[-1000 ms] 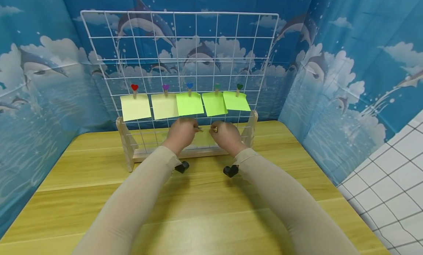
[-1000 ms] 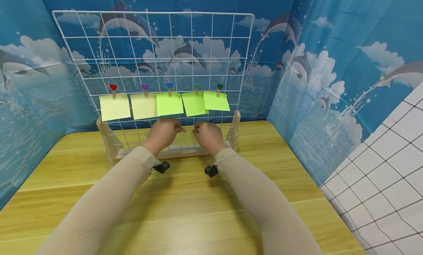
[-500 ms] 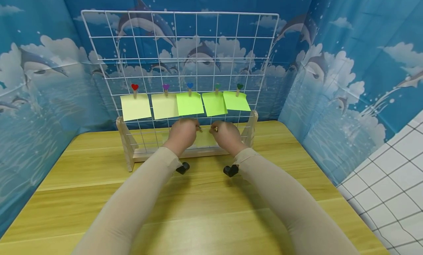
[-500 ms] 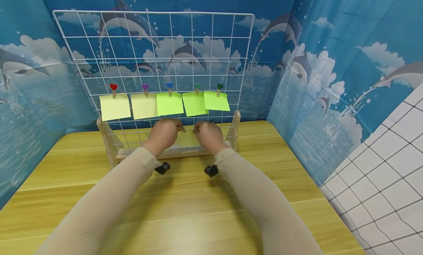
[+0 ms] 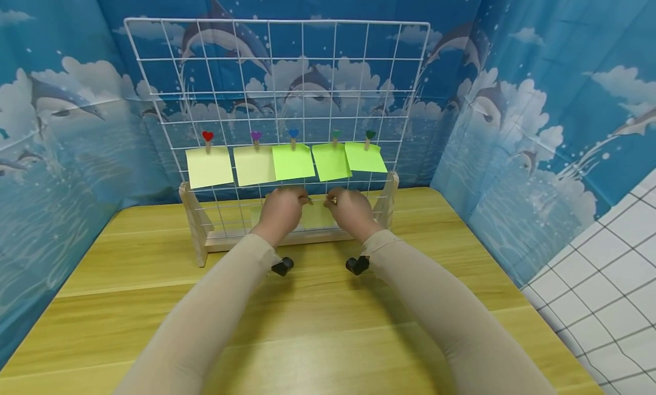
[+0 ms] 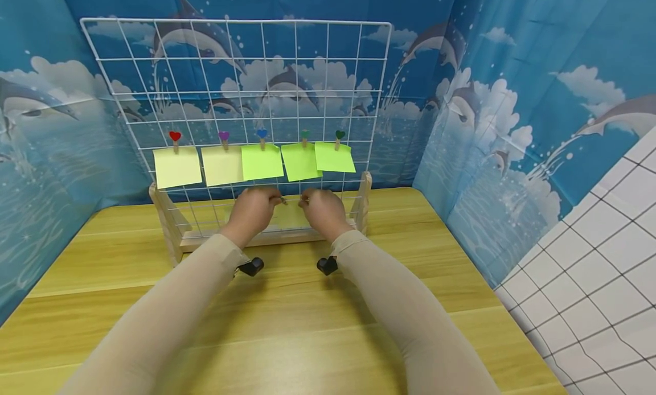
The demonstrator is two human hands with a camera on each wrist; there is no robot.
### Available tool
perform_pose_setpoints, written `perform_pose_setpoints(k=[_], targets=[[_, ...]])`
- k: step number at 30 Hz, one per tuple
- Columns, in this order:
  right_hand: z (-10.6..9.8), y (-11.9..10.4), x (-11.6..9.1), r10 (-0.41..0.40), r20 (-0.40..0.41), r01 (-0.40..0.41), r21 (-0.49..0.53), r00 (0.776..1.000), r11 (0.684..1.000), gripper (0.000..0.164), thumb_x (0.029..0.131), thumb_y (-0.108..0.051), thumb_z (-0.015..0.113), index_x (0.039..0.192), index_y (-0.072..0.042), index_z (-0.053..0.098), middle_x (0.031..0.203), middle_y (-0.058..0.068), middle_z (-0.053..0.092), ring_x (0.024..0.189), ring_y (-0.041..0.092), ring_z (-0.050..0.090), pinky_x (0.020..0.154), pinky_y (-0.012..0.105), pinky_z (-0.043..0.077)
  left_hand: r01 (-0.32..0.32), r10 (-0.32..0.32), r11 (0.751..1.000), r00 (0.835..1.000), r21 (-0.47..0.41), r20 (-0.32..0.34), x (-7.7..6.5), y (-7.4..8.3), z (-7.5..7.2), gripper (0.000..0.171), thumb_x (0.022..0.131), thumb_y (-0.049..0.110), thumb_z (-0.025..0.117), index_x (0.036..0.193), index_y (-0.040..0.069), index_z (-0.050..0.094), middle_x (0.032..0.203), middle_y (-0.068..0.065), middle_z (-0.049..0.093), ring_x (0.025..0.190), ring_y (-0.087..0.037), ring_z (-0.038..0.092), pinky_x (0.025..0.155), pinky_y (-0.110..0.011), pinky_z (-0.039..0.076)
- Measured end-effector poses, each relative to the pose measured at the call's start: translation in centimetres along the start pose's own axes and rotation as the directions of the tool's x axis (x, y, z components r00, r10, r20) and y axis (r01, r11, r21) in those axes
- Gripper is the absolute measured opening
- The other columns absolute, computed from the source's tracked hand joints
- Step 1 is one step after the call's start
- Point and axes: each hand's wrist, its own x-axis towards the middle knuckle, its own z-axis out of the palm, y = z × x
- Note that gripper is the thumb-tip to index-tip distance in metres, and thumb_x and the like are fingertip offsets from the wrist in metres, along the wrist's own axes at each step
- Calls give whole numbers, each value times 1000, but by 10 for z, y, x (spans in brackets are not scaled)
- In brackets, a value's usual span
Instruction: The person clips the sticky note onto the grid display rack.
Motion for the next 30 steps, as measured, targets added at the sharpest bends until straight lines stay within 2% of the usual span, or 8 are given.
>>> perform_pose_setpoints(k=[3, 11, 17, 20, 23, 26, 30], targets=[[0, 0, 0, 2, 2, -2, 0, 1000, 1000, 22, 93, -35, 55, 103, -19, 66, 80, -5, 67, 56, 7, 56, 52, 29, 46, -6, 6, 1000, 1000, -13, -29, -1, -2, 3, 19, 95, 24, 54, 95, 18, 71, 89, 5, 70, 68, -9, 61, 63, -27, 50], [0, 0, -1, 5, -2, -5, 0, 1000, 1000, 23, 93, -35, 56, 103, -18, 67, 82, -3, 68, 54, 7, 56, 52, 28, 46, -43, 47, 998, 997, 50, -66, -5, -3, 5, 21, 95, 27, 53, 97, 19, 72, 90, 4, 72, 76, -13, 67, 73, -32, 53], [-1, 0, -1, 0, -8, 0, -14, 1000, 1000, 25, 93, -38, 54, 103, -18, 67, 84, -3, 69, 54, 7, 55, 51, 28, 46, -60, 64, 996, 996, 62, -69, -7, -2, 4, 23, 96, 27, 51, 99, 19, 72, 94, 2, 72, 84, -18, 68, 89, -51, 48], [-1, 0, -1, 1, -8, -1, -15, 1000, 1000, 26, 93, -38, 54, 104, -18, 67, 87, -3, 69, 55, 7, 56, 52, 28, 47, -86, 91, 995, 992, 59, -86, -7, -3, 5, 22, 95, 27, 52, 100, 17, 72, 94, 1, 72, 84, -18, 68, 87, -50, 49], [-1, -1, -1, 4, -4, -4, -12, 1000, 1000, 27, 93, -38, 54, 105, -18, 67, 89, -2, 70, 56, 8, 57, 54, 29, 47, -110, 116, 992, 988, 57, -106, -7, -5, 7, 21, 95, 27, 53, 100, 17, 71, 95, 1, 72, 85, -17, 68, 82, -43, 52], [-1, -1, -1, 5, -4, -5, -13, 1000, 1000, 26, 93, -38, 54, 104, -18, 67, 90, -2, 70, 57, 8, 57, 55, 29, 48, -115, 120, 992, 985, 44, -125, -7, -8, 9, 21, 94, 28, 54, 101, 18, 71, 96, 2, 71, 88, -16, 68, 84, -43, 51], [0, -1, -1, 8, -3, -8, -7, 1000, 1000, 24, 93, -35, 55, 104, -18, 67, 88, -2, 70, 57, 8, 57, 55, 29, 48, -129, 131, 991, 981, 21, -141, -7, -11, 11, 23, 94, 30, 54, 104, 18, 71, 99, 2, 71, 91, -15, 67, 84, -36, 52]])
